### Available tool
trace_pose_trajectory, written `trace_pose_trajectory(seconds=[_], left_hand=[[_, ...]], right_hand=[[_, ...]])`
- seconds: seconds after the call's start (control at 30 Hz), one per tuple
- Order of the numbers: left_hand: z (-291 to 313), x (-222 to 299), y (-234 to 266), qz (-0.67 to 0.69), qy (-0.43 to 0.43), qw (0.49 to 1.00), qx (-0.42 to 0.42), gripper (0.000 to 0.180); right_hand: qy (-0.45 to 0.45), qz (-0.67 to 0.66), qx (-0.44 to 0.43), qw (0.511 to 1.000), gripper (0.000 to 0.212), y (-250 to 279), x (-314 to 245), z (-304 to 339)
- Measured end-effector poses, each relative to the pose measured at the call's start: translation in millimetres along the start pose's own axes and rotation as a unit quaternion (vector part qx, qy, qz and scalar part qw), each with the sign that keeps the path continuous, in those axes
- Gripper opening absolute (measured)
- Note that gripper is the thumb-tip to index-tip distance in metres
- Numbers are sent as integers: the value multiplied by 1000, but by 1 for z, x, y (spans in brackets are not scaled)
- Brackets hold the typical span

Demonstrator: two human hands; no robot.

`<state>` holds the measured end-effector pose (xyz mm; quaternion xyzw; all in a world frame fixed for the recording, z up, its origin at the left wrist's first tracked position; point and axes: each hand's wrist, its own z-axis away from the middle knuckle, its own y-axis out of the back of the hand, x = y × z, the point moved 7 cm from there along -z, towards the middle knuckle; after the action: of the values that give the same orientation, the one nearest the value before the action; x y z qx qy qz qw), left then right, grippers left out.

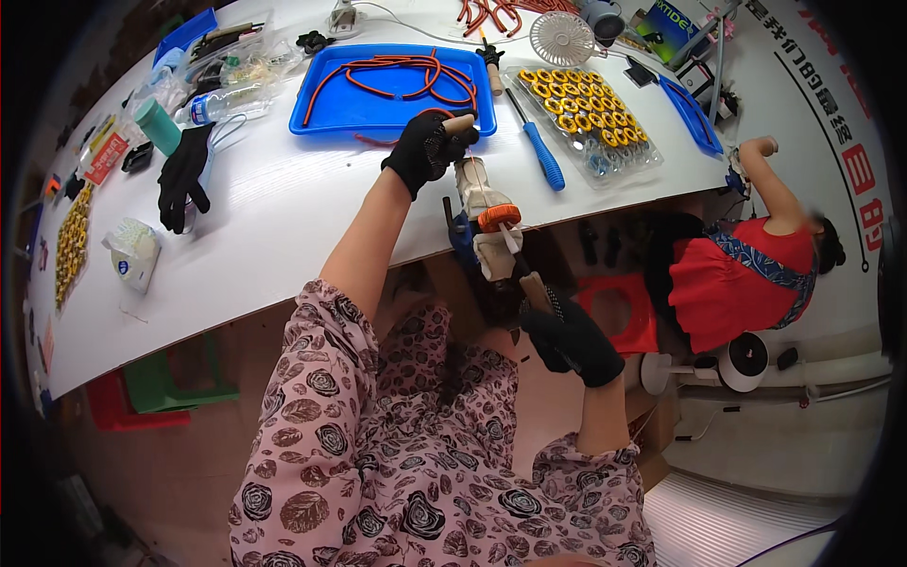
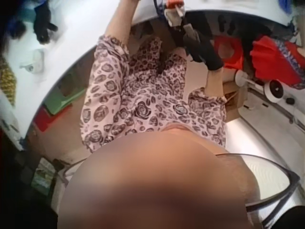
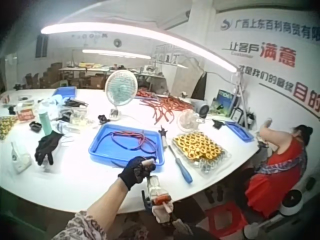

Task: Using a manual handheld tool to wrap red wires onto terminals of a component.

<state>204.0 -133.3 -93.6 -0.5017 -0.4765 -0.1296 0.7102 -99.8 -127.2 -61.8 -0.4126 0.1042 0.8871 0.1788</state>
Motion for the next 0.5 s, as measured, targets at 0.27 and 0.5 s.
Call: trace_pose_trajectory(seconds=[0.27,0.5], left_hand=[[94,33,-12,-346,-46,935,56,24],[205,-6,-123,-634,-440,635,-35,40]], right_hand=[[0,-148,-46,988,28,-20,84,56],[-98,-272,-90,953,16,-19,146,144]])
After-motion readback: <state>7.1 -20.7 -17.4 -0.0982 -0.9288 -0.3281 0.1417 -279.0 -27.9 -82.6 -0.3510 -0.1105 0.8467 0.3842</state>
